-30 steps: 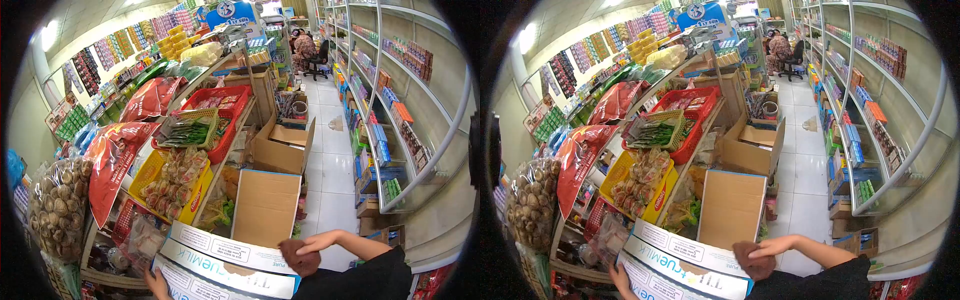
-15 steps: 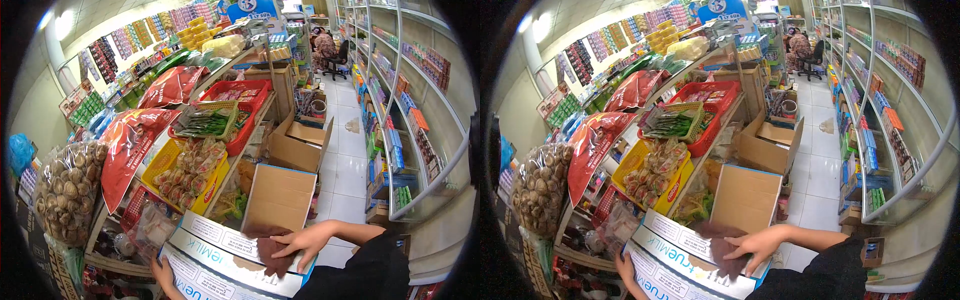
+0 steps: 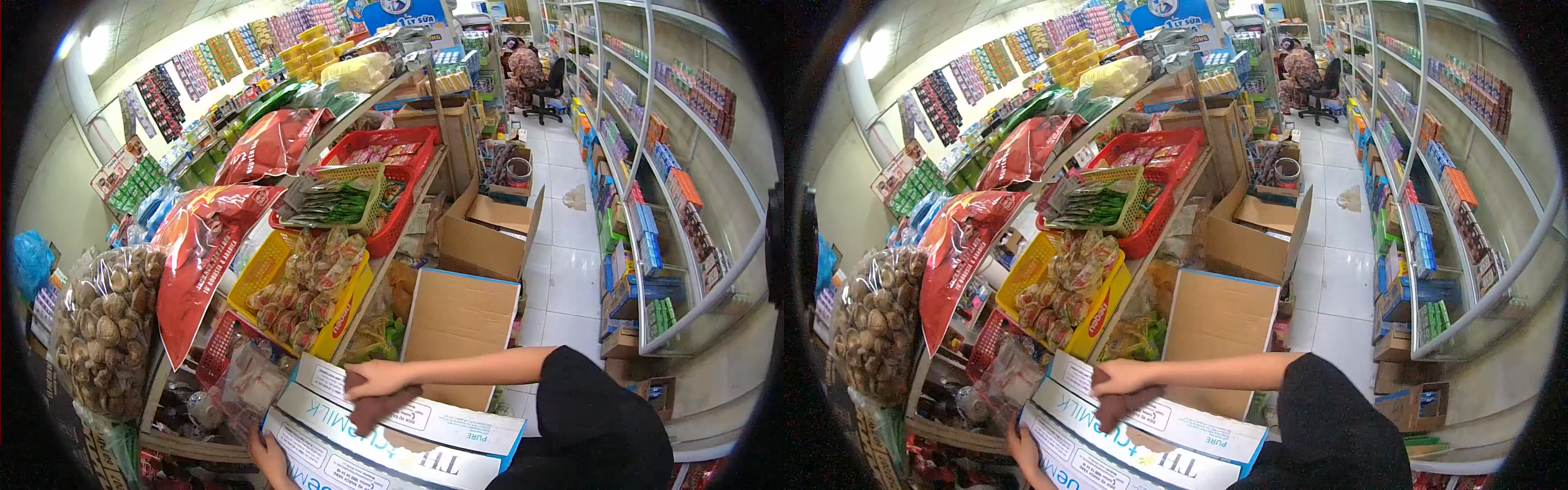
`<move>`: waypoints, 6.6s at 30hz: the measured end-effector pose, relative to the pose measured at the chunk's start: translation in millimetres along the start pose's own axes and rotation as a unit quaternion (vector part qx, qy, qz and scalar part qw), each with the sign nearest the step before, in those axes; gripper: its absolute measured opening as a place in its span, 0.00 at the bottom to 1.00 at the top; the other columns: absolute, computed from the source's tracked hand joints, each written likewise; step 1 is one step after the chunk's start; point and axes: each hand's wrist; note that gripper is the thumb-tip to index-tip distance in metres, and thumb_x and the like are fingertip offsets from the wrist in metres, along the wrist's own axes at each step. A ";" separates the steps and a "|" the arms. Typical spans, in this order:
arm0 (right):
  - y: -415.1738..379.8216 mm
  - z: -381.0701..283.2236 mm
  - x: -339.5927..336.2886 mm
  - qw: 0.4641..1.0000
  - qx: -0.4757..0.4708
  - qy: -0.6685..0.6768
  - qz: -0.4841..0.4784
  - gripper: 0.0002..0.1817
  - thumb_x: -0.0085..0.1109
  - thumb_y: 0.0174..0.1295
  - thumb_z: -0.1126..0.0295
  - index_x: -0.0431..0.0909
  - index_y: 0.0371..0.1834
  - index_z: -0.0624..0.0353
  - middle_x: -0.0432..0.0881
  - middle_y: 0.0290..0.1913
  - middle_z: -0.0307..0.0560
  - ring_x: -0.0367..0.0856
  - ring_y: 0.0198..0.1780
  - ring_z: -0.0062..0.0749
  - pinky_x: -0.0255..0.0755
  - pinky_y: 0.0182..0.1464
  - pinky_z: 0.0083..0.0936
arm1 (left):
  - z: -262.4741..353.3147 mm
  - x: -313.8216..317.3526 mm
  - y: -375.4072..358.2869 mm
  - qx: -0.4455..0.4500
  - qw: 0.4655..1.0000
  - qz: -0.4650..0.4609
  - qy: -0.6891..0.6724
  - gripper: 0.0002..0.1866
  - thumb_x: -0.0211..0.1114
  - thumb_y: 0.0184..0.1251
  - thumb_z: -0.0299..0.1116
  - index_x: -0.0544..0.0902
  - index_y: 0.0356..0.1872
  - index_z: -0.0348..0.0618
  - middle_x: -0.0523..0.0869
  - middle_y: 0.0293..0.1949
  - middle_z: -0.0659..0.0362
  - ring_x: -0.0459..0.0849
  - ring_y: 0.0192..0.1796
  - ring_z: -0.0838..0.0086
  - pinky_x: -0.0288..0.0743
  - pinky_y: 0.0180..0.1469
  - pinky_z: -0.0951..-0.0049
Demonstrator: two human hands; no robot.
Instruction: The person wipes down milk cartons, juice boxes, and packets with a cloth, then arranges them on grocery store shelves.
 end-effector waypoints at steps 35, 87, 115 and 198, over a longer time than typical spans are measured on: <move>1.4 -5.6 16.2 0.977 -0.079 -0.138 0.144 0.35 0.43 0.63 0.47 0.56 0.64 0.64 0.70 0.56 0.65 0.68 0.60 0.48 0.62 0.60 0.30 | 12.4 -8.7 -5.7 -0.028 0.999 -0.003 -0.023 0.18 0.55 0.59 0.31 0.75 0.49 0.33 0.74 0.51 0.43 0.71 0.54 0.52 0.61 0.58 0.61; -136.4 141.1 106.7 0.787 0.284 0.547 0.014 0.33 0.34 0.66 0.43 0.62 0.64 0.56 0.68 0.59 0.44 0.68 0.57 0.27 0.65 0.56 0.24 | 8.6 -3.3 -2.9 -0.014 1.000 -0.017 0.019 0.20 0.50 0.65 0.37 0.70 0.55 0.37 0.73 0.53 0.43 0.69 0.57 0.53 0.58 0.60 0.61; 21.3 152.4 69.6 0.880 0.214 0.400 0.144 0.32 0.50 0.59 0.49 0.66 0.59 0.65 0.75 0.52 0.52 0.75 0.50 0.31 0.70 0.49 0.22 | 1.2 -7.9 -2.3 -0.006 0.998 -0.045 -0.042 0.20 0.51 0.66 0.34 0.68 0.58 0.36 0.71 0.57 0.46 0.69 0.59 0.58 0.57 0.62 0.66; -178.7 129.3 102.8 0.829 0.296 0.475 0.020 0.33 0.35 0.68 0.50 0.49 0.68 0.62 0.54 0.68 0.43 0.57 0.65 0.27 0.53 0.65 0.24 | -2.3 -5.2 -2.5 -0.010 0.999 -0.026 -0.022 0.20 0.53 0.64 0.34 0.71 0.55 0.37 0.73 0.54 0.46 0.70 0.57 0.57 0.58 0.61 0.63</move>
Point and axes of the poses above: each hand's wrist, its own y-axis towards the middle knuckle, its own x-axis out of the palm, z = x × y
